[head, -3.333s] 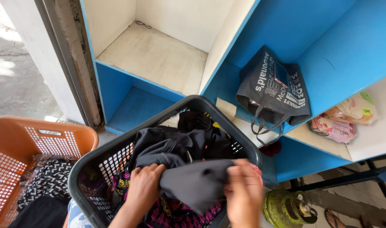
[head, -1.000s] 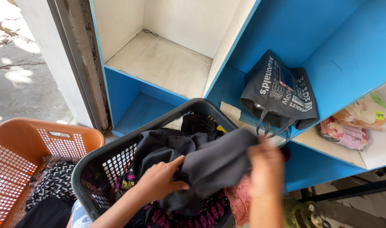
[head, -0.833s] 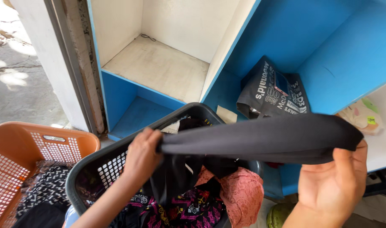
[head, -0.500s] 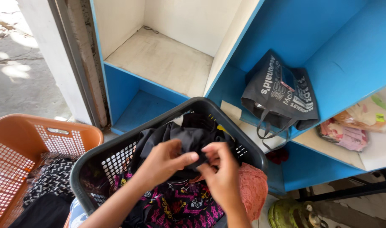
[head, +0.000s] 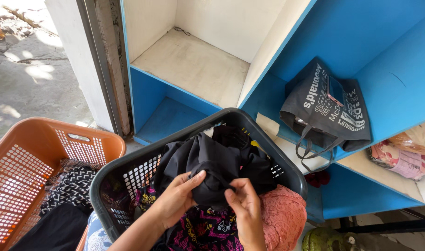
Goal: The person sits on the floor and folds a black garment by hand, smoothing and aligning the fabric before placing it into a black laundry basket. The person continues to handle and fold additional dark-colored clothing items from the basket.
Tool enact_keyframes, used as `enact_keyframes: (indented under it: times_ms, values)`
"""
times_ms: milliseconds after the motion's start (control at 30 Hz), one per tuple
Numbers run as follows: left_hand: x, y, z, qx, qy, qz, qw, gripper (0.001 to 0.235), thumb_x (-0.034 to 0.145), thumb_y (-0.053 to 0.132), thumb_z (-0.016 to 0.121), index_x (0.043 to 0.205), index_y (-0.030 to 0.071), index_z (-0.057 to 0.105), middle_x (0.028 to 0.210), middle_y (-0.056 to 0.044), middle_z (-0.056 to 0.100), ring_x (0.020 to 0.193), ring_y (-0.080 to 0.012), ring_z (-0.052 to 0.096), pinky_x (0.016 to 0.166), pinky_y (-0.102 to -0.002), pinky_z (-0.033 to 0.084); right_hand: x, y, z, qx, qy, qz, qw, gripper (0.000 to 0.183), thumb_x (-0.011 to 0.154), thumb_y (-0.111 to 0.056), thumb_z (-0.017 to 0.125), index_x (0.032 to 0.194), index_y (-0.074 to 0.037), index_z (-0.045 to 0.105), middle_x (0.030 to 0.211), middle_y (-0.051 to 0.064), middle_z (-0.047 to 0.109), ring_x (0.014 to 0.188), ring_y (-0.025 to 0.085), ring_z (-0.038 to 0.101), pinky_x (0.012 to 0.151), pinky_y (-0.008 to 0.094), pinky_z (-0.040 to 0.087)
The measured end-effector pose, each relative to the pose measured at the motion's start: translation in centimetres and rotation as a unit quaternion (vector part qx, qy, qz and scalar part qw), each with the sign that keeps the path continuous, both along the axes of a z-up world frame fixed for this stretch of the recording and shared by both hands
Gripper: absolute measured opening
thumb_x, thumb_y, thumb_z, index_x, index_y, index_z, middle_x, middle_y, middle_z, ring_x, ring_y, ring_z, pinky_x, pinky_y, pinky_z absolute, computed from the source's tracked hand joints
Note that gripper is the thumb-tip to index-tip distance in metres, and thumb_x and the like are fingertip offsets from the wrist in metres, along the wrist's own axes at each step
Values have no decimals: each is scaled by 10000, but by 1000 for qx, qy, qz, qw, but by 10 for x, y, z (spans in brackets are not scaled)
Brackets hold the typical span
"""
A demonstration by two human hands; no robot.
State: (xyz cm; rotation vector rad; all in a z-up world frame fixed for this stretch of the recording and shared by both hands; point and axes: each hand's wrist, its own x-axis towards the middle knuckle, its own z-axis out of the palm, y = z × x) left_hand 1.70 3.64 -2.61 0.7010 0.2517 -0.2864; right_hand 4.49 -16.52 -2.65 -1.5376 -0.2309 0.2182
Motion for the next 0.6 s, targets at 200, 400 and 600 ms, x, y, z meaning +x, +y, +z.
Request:
enact_keyframes:
  times_ms: [200, 400, 600]
  values:
    - [-20, -2, -3, 268, -215, -42, 938, 294, 883, 24, 732, 1168, 1, 665, 970, 11, 686, 913, -30, 620, 828, -221, 515, -14, -1, -24, -29, 7, 49, 998, 314, 923, -197, 646, 1163, 5, 652, 1055, 82, 732, 1004, 105, 673, 914, 241, 496]
    - [-29, -1, -36, 326, -141, -28, 934, 261, 974, 54, 621, 1192, -36, 733, 1003, -59, 807, 916, -59, 675, 847, -267, 557, -17, -23, -28, 224, 225, -38, 947, 369, 937, -205, 575, 1242, -17, 660, 1112, 112, 751, 999, 191, 698, 875, 355, 534]
    - [-39, -18, -15, -207, 79, 3, 975, 419, 882, 182, 501, 1223, 25, 688, 1062, -98, 782, 932, -210, 735, 874, -384, 571, -15, -16, -37, 386, 401, -15, 831, 343, 962, -266, 600, 1220, -41, 628, 1160, 100, 714, 1036, 240, 692, 914, 390, 535]
